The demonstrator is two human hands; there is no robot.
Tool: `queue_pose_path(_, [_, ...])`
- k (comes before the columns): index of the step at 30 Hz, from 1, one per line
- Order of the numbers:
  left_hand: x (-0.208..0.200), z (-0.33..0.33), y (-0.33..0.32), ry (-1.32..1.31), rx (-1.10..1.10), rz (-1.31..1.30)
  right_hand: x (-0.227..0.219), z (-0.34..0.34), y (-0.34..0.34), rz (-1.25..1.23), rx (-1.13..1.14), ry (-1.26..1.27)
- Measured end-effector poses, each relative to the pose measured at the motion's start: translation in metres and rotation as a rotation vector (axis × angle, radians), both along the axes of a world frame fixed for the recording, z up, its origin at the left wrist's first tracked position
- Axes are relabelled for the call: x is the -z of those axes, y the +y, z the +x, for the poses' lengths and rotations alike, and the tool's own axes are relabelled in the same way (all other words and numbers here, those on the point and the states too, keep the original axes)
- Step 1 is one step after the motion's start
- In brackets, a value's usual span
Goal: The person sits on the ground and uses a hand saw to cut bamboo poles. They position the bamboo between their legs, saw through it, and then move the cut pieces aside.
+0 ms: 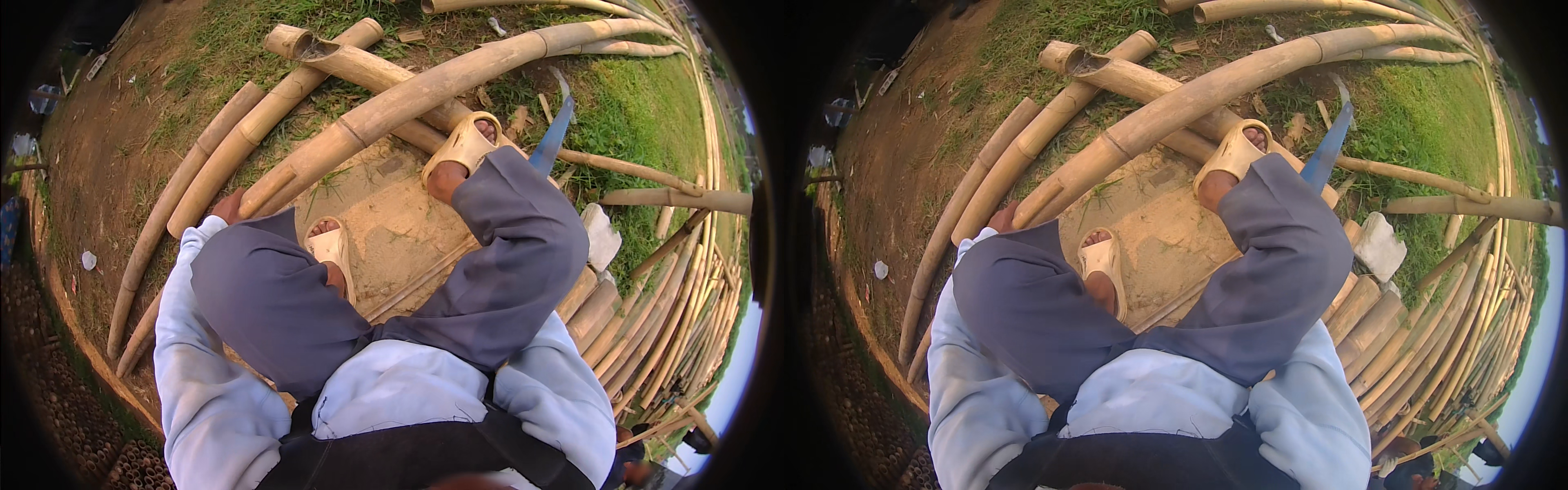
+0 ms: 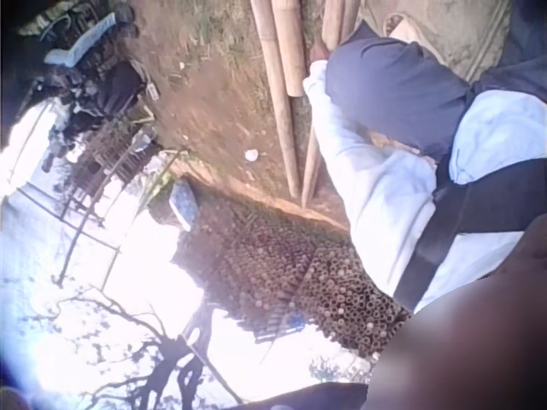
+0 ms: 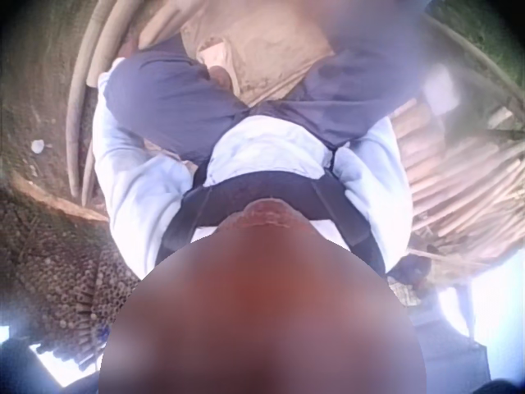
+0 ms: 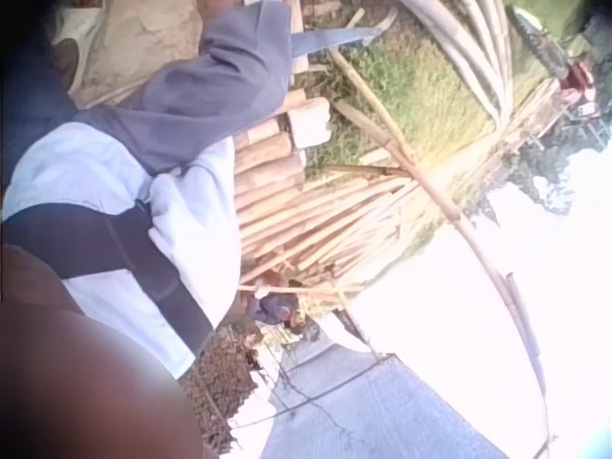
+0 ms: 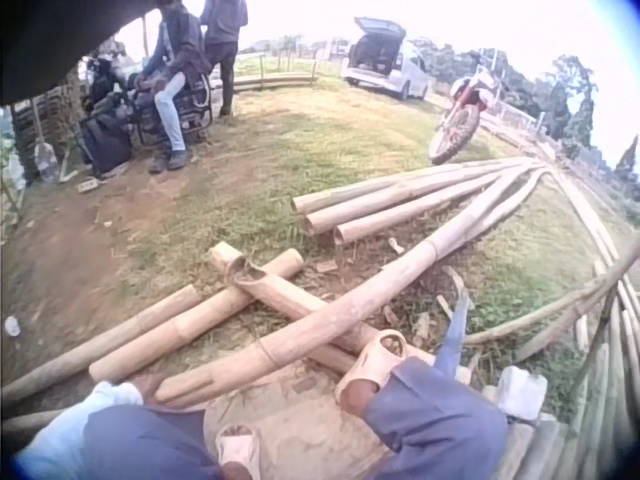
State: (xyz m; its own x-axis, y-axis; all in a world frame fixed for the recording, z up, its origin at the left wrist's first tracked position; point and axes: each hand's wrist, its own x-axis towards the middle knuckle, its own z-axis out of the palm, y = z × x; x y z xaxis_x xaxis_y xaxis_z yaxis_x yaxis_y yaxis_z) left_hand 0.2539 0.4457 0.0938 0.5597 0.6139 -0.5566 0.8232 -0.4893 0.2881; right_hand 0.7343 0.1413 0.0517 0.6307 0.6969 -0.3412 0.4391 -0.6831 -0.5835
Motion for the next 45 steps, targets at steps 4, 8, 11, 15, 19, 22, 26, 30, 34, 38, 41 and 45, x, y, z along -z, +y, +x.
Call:
queue_pose_path(4, [0.001,-0.004,-0.004,-0.045,-0.012,0.033,0.003,0.001,0.005,-0.001,0.006,-0.016])
queue_pose_path(8, [-0.01,-0.004,-0.004,-0.065,0.014,-0.033,0.007,0.001,0.007,-0.008,-0.003,-0.027])
queue_pose_path(11, [-0.024,0.001,-0.008,-0.011,0.046,-0.03,0.011,0.003,0.004,-0.005,-0.012,-0.039])
queue_pose_path(15, [-0.05,0.009,-0.012,-0.034,0.071,-0.042,0.014,0.007,-0.01,0.005,-0.027,-0.082])
queue_pose_path(19, [-0.068,0.015,-0.015,-0.06,0.05,-0.068,0.004,0.022,-0.055,0.031,-0.001,-0.169])
queue_pose_path(22, [-0.064,0.017,-0.01,-0.082,0.069,-0.024,-0.012,0.037,-0.112,0.083,0.085,-0.281])
queue_pose_path(26, [-0.041,0.013,0.004,-0.079,0.101,-0.028,-0.063,0.05,-0.201,0.219,0.238,-0.488])
queue_pose_path(30, [-0.011,0.009,0.009,-0.138,0.045,-0.015,-0.169,0.042,-0.257,0.542,0.456,-0.724])
queue_pose_path(34, [0.005,0.012,0.013,-0.096,0.036,-0.026,-0.293,0.01,-0.25,0.711,0.508,-0.601])
queue_pose_path(38, [0.008,0.017,0.015,-0.069,0.016,-0.071,-0.354,-0.033,-0.193,0.818,0.317,-0.525])
queue_pose_path(41, [0.003,0.017,0.011,-0.049,0.049,-0.047,-0.339,-0.075,-0.138,1.015,0.08,0.038])
queue_pose_path(45, [-0.009,0.021,0.002,-0.023,0.079,-0.011,-0.275,-0.143,-0.08,0.845,0.089,0.288])
